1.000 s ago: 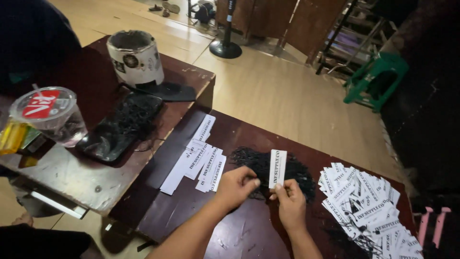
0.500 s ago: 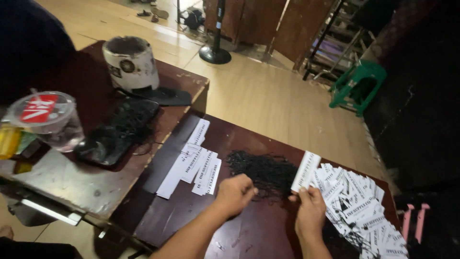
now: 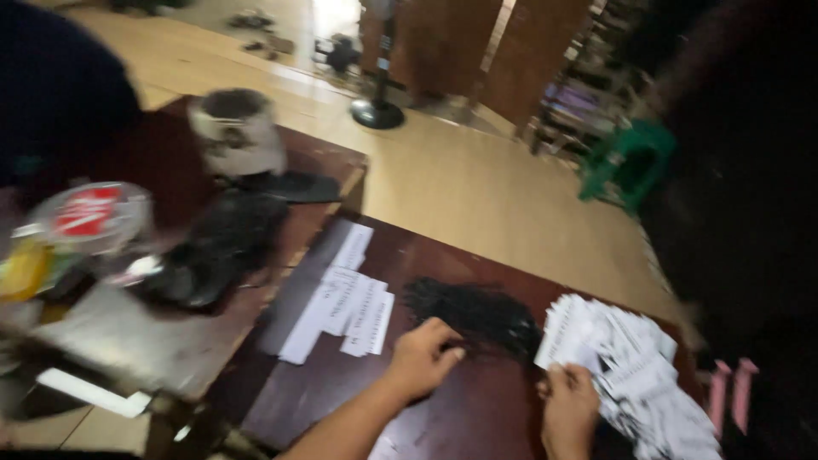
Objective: Attaching thin black strings to paper labels by hand
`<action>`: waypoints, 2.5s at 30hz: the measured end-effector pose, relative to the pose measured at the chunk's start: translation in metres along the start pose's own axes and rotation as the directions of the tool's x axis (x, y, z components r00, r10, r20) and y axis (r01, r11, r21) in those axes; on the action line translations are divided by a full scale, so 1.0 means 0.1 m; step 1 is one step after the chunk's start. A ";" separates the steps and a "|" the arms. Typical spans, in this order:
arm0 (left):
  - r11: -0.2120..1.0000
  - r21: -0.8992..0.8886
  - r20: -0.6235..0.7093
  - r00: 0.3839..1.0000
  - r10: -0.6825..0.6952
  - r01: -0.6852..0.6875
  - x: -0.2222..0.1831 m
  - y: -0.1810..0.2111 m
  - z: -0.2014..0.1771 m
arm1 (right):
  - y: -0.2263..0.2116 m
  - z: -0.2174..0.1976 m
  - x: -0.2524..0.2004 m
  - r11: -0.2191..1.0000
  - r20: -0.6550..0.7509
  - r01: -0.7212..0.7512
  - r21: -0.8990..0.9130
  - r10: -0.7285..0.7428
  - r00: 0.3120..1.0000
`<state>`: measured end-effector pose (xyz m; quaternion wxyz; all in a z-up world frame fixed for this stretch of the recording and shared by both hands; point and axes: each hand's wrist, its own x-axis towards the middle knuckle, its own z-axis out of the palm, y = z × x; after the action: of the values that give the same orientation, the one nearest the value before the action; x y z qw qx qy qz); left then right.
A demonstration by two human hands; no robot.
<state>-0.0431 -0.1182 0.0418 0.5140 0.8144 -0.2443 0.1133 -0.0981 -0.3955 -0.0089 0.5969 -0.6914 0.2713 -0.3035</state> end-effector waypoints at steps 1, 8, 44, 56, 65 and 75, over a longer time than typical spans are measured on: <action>1.000 -0.017 0.030 1.000 0.010 -0.009 -0.01 -0.02 -0.02 | -0.03 0.02 0.00 1.000 -0.034 -0.008 -0.008 0.008 0.999; 0.999 -0.019 0.116 0.993 -0.033 0.035 0.04 0.03 0.03 | -0.79 -0.32 -0.12 0.993 -0.137 -0.117 -0.004 0.115 0.984; 0.837 0.309 0.170 0.892 0.418 -0.451 0.05 -0.02 0.23 | -0.34 0.43 -0.30 0.521 0.630 0.662 -0.539 -0.272 0.727; 0.948 0.138 0.129 0.955 0.268 -0.285 0.04 0.28 0.25 | -0.58 0.32 -0.41 0.692 0.519 0.687 -0.220 -0.514 0.683; 0.987 0.153 0.267 0.960 -0.089 0.049 0.19 0.03 0.66 | -0.54 0.38 -0.38 0.737 0.462 0.667 -0.111 -0.556 0.691; 0.924 0.140 -0.008 0.933 0.360 -0.355 0.20 0.00 0.51 | -0.27 0.41 -0.30 0.849 0.406 0.509 -0.143 -0.419 0.812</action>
<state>-0.0295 -0.1695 0.0275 0.4320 0.7873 -0.3716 0.2353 -0.0875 -0.3427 0.0104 0.4530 -0.8485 0.0142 -0.2732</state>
